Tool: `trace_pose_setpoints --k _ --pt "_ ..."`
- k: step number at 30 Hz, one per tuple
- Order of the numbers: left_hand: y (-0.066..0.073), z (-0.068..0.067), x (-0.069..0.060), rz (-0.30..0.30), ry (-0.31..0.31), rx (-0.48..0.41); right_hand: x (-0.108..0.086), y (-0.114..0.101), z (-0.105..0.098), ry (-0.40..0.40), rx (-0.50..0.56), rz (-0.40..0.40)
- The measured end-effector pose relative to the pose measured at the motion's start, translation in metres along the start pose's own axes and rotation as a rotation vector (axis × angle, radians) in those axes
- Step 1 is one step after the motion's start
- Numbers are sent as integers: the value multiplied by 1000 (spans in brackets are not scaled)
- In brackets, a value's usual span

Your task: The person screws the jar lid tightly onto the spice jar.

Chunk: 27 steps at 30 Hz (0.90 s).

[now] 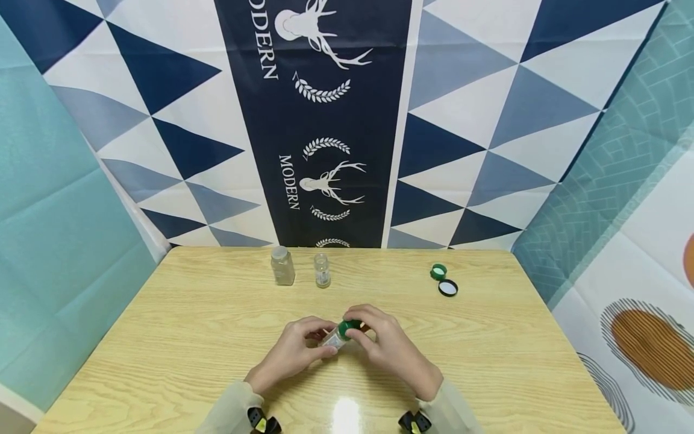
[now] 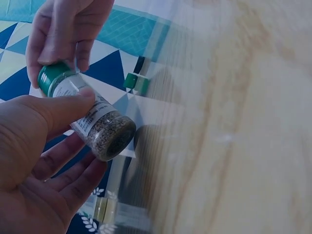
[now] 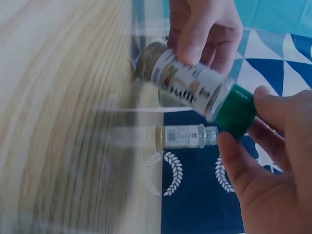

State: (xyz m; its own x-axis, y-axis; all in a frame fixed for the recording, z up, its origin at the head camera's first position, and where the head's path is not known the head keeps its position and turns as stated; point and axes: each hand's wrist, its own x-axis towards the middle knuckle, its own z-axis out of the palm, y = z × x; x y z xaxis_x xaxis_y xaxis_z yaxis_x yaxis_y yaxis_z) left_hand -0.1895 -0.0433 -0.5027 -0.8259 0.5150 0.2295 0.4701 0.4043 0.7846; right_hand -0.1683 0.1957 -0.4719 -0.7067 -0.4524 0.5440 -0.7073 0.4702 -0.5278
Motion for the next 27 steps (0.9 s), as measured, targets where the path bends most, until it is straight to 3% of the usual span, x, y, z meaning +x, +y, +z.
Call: trace_pose_setpoints --k 6,18,27 --pt "1 1 0 12 7 2 0 -1 1 10 -7 19" --pt "0 2 2 -17 19 -55 -2 1 2 68 172 231" --pt "0 4 3 -38 69 -70 1 1 5 109 210 246"
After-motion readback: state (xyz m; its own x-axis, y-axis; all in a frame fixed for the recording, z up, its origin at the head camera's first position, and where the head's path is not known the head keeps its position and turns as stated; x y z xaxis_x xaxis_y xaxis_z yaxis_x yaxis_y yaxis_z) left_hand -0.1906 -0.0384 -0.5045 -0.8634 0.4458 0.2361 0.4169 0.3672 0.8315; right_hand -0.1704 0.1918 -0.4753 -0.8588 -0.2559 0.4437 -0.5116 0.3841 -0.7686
